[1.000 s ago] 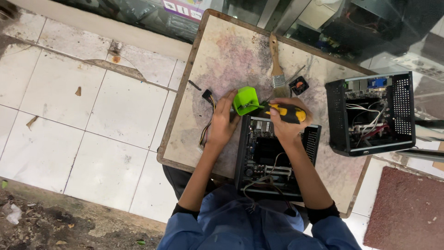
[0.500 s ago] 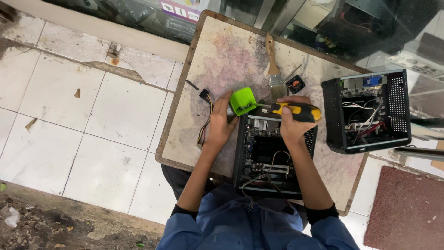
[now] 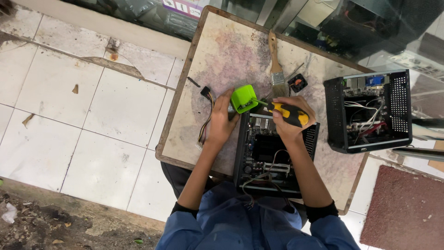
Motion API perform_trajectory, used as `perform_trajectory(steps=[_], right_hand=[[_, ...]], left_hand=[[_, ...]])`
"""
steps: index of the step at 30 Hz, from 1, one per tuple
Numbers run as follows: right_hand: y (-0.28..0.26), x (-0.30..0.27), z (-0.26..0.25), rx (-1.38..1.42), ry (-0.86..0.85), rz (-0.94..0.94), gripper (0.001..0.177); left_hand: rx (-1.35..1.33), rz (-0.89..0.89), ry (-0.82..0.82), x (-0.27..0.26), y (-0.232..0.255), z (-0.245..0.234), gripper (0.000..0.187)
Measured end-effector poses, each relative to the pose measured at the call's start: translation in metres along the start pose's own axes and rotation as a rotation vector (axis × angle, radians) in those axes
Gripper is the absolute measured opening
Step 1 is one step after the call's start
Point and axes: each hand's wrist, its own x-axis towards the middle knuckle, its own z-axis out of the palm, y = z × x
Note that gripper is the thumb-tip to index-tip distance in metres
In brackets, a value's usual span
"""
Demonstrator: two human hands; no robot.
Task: The person works on an open computer case on a table, using a screwdriver to tighten or loosen screws on the motherboard and other internal components. They also handle wires and small parts, occasionally picking up and placing down tools and components.
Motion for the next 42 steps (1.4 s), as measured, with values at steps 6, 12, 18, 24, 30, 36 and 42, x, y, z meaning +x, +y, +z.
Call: perform_trajectory(steps=[6,12,18,24,30,36,42], right_hand=[[-0.006,0.001,0.003,-0.024,-0.029,-0.007,0.026],[0.004,-0.004,-0.001,-0.009,-0.030,-0.031,0.028],[-0.008,0.008,-0.002,0.105,0.021,-0.040,0.021],[-0.001,0.003,-0.008,0.056,0.036,0.005,0.027],[-0.006,0.005,-0.007,0.048,0.121,0.054,0.030],[-0.007,0.009,-0.006,0.012,0.165,0.012,0.036],[-0.010,0.006,-0.007,-0.011,0.218,0.030,0.033]], left_hand=[[0.000,-0.014,-0.012,0.000,0.000,-0.001,0.077],[-0.002,-0.047,-0.052,-0.003,-0.006,0.002,0.078],[0.000,-0.070,-0.100,-0.002,0.000,-0.003,0.087],[-0.108,-0.047,-0.061,0.009,0.027,-0.024,0.081],[-0.218,0.002,0.098,0.019,0.024,-0.024,0.041],[-0.231,0.028,-0.066,0.030,0.028,-0.018,0.043],[-0.279,-0.051,-0.086,0.029,0.018,-0.001,0.020]])
